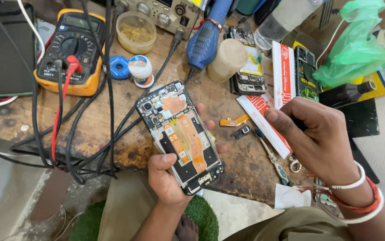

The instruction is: The person removes rubber bands from a disassembled smartphone, then uses tweezers to place a battery and a metal shielding plate inside the chassis. Finally, the person aligns and closes the phone's back cover.

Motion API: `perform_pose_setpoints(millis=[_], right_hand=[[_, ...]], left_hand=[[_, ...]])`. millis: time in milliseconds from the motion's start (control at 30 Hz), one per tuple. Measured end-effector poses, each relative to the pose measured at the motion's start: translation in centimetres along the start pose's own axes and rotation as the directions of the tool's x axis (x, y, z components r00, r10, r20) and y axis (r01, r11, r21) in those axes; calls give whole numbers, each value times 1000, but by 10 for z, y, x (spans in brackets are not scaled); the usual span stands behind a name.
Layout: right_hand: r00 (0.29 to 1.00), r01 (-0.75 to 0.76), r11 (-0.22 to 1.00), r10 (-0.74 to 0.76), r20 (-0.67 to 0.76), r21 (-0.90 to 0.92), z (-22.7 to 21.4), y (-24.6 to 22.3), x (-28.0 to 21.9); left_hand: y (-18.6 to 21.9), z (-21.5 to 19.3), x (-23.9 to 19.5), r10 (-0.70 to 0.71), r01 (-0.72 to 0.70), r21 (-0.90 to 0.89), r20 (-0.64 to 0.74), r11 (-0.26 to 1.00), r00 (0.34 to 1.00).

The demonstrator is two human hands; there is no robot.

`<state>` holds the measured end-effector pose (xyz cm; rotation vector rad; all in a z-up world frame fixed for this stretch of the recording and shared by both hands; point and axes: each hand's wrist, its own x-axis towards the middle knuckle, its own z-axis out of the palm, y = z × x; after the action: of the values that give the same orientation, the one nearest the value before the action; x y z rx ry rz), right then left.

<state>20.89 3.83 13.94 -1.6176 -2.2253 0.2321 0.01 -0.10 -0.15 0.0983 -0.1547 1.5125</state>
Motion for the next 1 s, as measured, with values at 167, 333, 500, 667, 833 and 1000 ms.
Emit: perform_pose_setpoints(millis=[167,333,500,667,833,1000], right_hand=[[992,-122,927,126,12,355,1,-6,0],[940,288,944,-311,141,162,-8,-21,4],[884,85,996,-67,463,-19,-6,-28,-2],[798,198,980,-159,581,-4,-6,-22,-11],[741,516,852,-495,454,86,-5,-16,-6],[755,532,846,-493,431,37,0,-14,-3]], left_hand=[[-2,2,-2,37,-37,35,-1,999,999],[-1,3,0,23,-23,35,-11,999,1000],[0,1,0,15,-15,40,-1,999,1000],[1,2,-2,-26,25,87,5,996,1000],[1,2,-3,-61,55,126,48,991,997],[0,4,-3,-70,64,153,31,986,997]])
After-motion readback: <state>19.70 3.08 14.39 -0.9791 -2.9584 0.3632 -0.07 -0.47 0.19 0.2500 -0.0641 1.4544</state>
